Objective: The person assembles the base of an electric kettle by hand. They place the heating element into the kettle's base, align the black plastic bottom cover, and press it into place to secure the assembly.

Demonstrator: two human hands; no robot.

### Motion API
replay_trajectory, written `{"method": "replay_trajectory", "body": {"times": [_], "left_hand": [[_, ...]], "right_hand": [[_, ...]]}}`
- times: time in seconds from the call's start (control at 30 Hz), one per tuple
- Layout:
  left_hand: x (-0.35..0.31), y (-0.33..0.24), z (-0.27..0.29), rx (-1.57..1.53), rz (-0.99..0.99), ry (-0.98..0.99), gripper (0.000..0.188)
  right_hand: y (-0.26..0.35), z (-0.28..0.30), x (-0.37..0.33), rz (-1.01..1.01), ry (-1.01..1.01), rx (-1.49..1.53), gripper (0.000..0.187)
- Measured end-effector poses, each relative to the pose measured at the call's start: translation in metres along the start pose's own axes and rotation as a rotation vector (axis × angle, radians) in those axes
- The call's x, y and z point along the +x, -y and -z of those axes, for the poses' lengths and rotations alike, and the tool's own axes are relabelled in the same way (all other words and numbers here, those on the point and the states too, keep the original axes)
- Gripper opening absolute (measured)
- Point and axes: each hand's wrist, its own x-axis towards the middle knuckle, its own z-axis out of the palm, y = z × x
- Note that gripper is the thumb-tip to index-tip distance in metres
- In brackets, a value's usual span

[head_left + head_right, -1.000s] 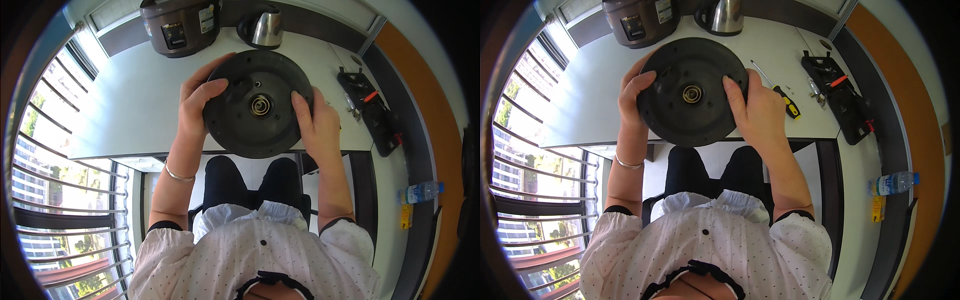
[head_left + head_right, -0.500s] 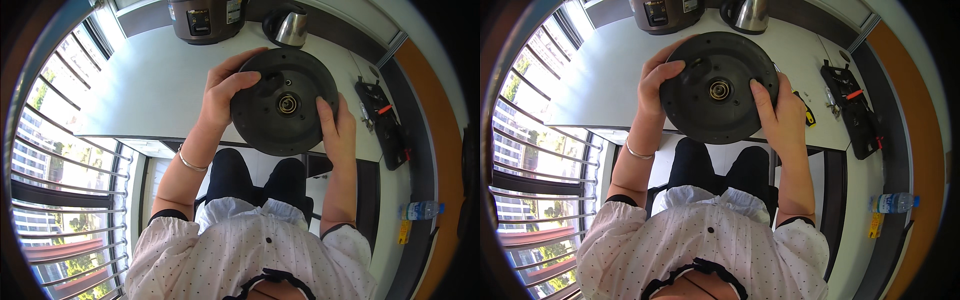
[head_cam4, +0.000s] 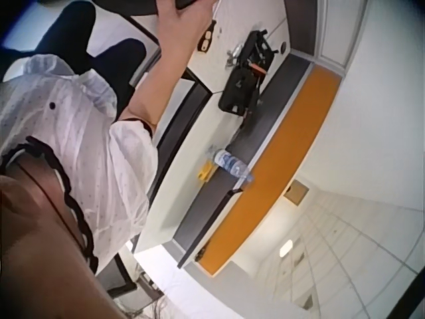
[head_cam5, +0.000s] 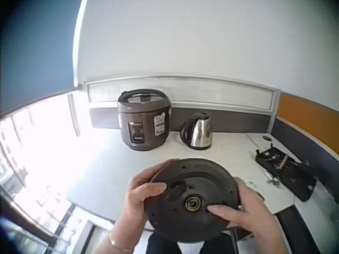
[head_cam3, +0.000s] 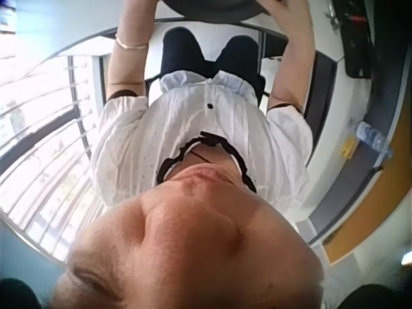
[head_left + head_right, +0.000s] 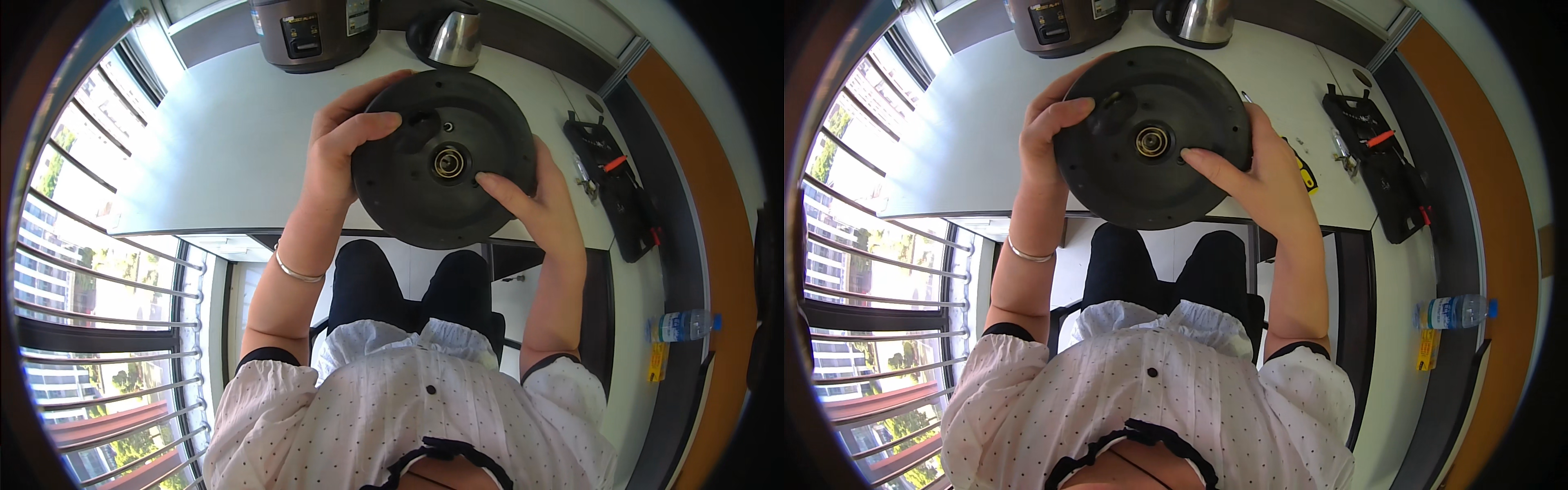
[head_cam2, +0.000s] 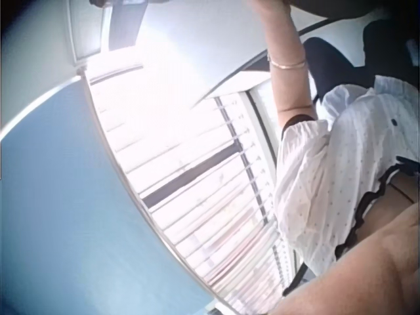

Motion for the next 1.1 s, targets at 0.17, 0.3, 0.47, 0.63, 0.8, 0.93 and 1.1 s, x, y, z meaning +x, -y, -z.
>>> {"method": "replay_trajectory", "body": {"times": [0.17,0.3,0.47,0.63,0.8,0.93,1.1], "left_hand": [[0.001,-0.001,-0.001,0.013,0.011,0.003,0.053],[0.001,-0.001,-0.002,0.023,0.013,0.007,0.054],[0.002,-0.001,0.001,0.044,0.014,0.021,0.056],[0.003,-0.001,0.003,0.036,0.028,0.043,0.056],[0.001,-0.002,0.0,0.089,0.03,0.026,0.056],[0.001,-0.004,0.002,0.08,0.054,0.034,0.054],[-0.002,-0.006,-0.014,0.098,0.042,-0.055,0.053]], "right_hand": [[0.001,0.001,0.001,0.022,0.02,-0.026,0.067],[0.0,0.001,0.001,0.034,0.013,-0.034,0.065],[0.0,0.001,0.001,0.028,0.017,-0.046,0.066],[-0.001,0.0,0.001,0.016,0.008,-0.016,0.069],[0.0,-0.001,-0.003,-0.001,0.001,0.007,0.071],[0.0,0.0,0.001,-0.002,0.031,0.016,0.07],[-0.003,0.015,0.013,0.038,0.087,-0.018,0.067]]}}
